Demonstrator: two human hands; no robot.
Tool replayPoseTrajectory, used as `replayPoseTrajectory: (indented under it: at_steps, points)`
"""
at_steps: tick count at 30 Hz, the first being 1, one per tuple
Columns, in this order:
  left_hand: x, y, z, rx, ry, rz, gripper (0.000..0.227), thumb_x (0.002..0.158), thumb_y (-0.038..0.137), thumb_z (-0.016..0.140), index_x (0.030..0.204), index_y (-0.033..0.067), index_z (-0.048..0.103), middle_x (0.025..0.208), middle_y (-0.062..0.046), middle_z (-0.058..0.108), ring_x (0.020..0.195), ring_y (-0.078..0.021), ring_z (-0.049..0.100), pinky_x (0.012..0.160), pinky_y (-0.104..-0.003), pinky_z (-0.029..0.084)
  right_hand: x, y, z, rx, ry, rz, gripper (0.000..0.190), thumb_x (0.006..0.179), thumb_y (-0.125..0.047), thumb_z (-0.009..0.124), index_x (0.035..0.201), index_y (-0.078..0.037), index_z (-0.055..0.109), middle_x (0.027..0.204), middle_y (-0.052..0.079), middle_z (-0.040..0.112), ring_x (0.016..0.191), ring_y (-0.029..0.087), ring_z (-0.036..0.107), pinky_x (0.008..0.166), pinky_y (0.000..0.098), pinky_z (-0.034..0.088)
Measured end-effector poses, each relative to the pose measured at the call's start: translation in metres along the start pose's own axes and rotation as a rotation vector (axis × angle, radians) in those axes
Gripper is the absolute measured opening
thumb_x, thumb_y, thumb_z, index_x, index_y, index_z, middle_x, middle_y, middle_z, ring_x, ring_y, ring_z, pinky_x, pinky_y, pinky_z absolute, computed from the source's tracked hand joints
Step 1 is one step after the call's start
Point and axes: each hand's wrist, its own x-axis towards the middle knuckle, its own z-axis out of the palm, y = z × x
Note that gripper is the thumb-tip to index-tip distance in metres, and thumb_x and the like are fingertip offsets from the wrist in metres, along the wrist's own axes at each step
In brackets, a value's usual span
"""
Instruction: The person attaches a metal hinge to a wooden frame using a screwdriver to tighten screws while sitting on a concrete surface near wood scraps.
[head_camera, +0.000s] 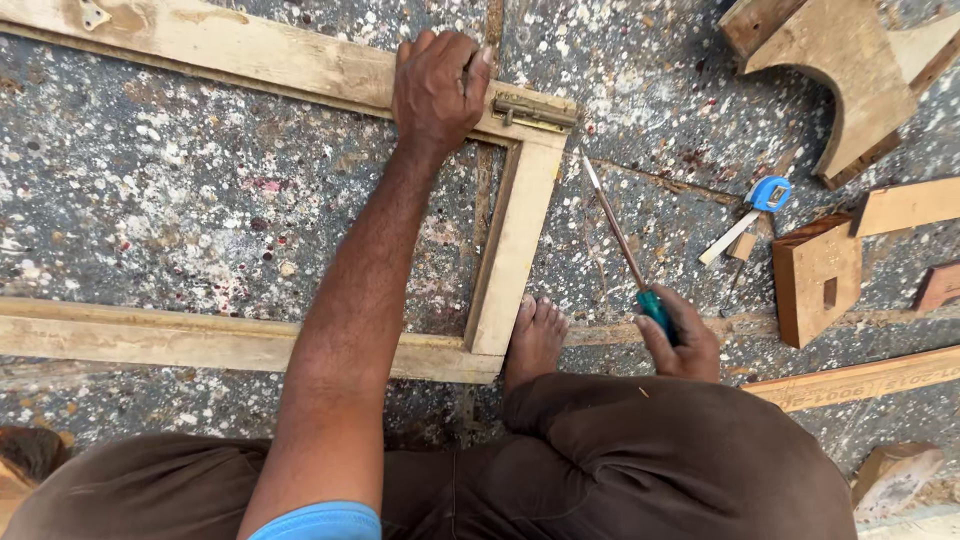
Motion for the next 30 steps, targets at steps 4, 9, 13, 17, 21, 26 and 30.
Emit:
replayPoseTrajectory:
  at_steps: [4, 9, 13, 17, 21, 26, 30]
  points:
    - [-0.001, 0.005, -0.020, -0.254, -0.108, -0.079, 0.007, 0.103, 0.017, 0.064, 0.103, 0.0184, 0.070, 0.096, 0.000, 0.072, 0.090, -0.0158, 0.063, 0.101, -0.050, 0.041, 0.034, -0.063, -0.054, -0.406, -0.031, -0.176, 0.031, 0.097, -0.023, 0.075, 0.128, -0.015, 0.071, 0.106, 0.009, 0.076, 0.079, 0.014, 0.071, 0.063, 0.0310, 0.061]
    - [-0.009, 0.000, -0.031, -0.360, -0.235, -0.040, 0.024, 0.099, 0.008, 0.067, 0.114, 0.0245, 0.076, 0.115, -0.001, 0.074, 0.111, -0.0183, 0.063, 0.120, -0.050, 0.031, 0.100, -0.137, -0.084, -0.676, -0.058, -0.677, 0.018, 0.104, -0.023, 0.074, 0.120, -0.016, 0.071, 0.121, 0.008, 0.075, 0.091, 0.014, 0.071, 0.063, 0.0249, 0.055]
    - [-0.015, 0.008, -0.033, -0.362, -0.238, -0.020, 0.023, 0.095, 0.017, 0.076, 0.115, 0.0286, 0.078, 0.125, -0.001, 0.072, 0.123, -0.0229, 0.057, 0.120, -0.053, 0.019, 0.130, -0.192, -0.084, -0.643, -0.032, -0.769, 0.026, 0.107, -0.022, 0.078, 0.122, -0.007, 0.063, 0.110, 0.009, 0.074, 0.093, 0.017, 0.072, 0.073, 0.0293, 0.057]
    - [-0.014, 0.020, -0.036, -0.332, -0.253, -0.062, 0.019, 0.096, 0.023, 0.077, 0.113, 0.0313, 0.078, 0.125, 0.001, 0.073, 0.125, -0.0217, 0.056, 0.122, -0.054, 0.014, 0.162, -0.227, -0.067, -0.558, 0.009, -0.924, 0.029, 0.108, -0.017, 0.077, 0.127, -0.003, 0.059, 0.110, 0.010, 0.076, 0.100, 0.019, 0.074, 0.085, 0.0339, 0.059]
    - [-0.013, 0.023, -0.036, -0.355, -0.265, -0.126, 0.019, 0.096, 0.031, 0.075, 0.115, 0.0335, 0.078, 0.125, 0.003, 0.073, 0.125, -0.0202, 0.056, 0.121, -0.050, 0.015, 0.193, -0.233, -0.036, -0.634, 0.068, -0.918, 0.033, 0.108, -0.027, 0.079, 0.127, -0.006, 0.062, 0.105, 0.009, 0.074, 0.090, 0.019, 0.071, 0.079, 0.0379, 0.057]
    - [-0.011, 0.027, -0.034, -0.271, -0.249, -0.094, 0.017, 0.098, 0.035, 0.073, 0.114, 0.0312, 0.078, 0.118, 0.005, 0.075, 0.123, -0.0195, 0.056, 0.120, -0.051, 0.013, 0.212, -0.225, -0.017, -0.668, 0.202, -1.079, 0.038, 0.109, -0.038, 0.080, 0.123, -0.007, 0.063, 0.096, 0.007, 0.068, 0.089, 0.018, 0.064, 0.079, 0.0418, 0.051]
    - [-0.009, 0.034, -0.034, -0.248, -0.215, -0.087, 0.018, 0.098, 0.036, 0.073, 0.113, 0.0296, 0.079, 0.112, 0.008, 0.077, 0.120, -0.0166, 0.057, 0.119, -0.050, 0.015, 0.220, -0.215, -0.019, -0.663, 0.297, -1.170, 0.038, 0.103, -0.040, 0.074, 0.120, -0.007, 0.063, 0.091, 0.003, 0.065, 0.088, 0.016, 0.062, 0.078, 0.0438, 0.047]
